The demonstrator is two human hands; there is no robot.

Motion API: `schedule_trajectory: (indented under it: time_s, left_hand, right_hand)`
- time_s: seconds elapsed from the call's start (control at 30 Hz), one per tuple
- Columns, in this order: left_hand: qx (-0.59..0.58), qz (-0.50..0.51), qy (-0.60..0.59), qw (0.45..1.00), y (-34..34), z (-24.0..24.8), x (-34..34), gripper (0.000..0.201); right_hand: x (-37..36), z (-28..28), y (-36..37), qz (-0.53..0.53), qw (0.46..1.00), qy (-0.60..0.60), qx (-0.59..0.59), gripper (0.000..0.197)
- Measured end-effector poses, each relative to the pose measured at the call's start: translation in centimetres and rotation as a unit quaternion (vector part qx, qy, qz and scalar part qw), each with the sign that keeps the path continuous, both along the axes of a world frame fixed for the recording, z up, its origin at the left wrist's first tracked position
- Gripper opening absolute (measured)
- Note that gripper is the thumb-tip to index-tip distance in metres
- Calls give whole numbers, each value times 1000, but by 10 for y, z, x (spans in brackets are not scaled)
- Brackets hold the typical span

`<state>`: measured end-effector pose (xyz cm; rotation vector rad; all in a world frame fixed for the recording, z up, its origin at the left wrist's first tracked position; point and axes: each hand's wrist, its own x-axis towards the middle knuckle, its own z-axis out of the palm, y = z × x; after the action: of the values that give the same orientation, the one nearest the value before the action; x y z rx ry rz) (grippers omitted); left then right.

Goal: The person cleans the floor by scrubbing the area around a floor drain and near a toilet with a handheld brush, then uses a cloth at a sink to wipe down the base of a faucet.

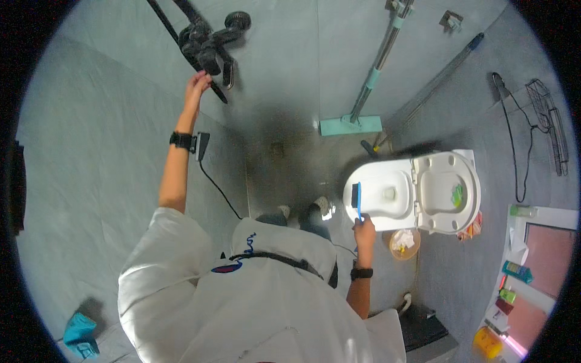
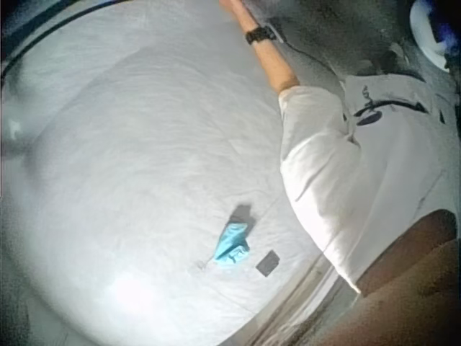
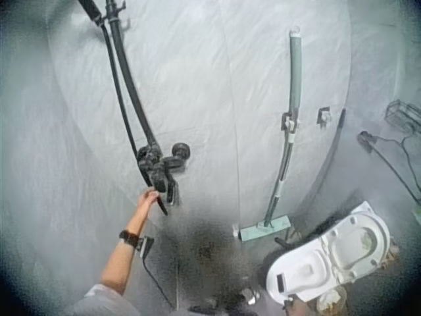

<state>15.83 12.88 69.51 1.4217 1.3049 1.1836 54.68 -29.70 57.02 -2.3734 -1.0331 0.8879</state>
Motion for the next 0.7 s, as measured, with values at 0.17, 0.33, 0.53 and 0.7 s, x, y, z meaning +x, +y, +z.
schedule_trajectory:
  time_s: [0.17,0.33,0.53,0.7]
  left_hand:
    - [63,-5,64,996,-7,15,9,40]
    - [88,-43,73,993,8,1,-17,35]
    - [182,26,116,976,12,-6,-14,37]
    - [141,-7,-7,990,-8,9,12,33]
  right_hand:
    - [-37,-34,-32,9,999,30,29,23]
    - [-101,-35,7,-55,976,205,57,22]
    - [-191,-38,114,33,909,411,63,20]
    - [-234,-22,192,27,873,475,107,18]
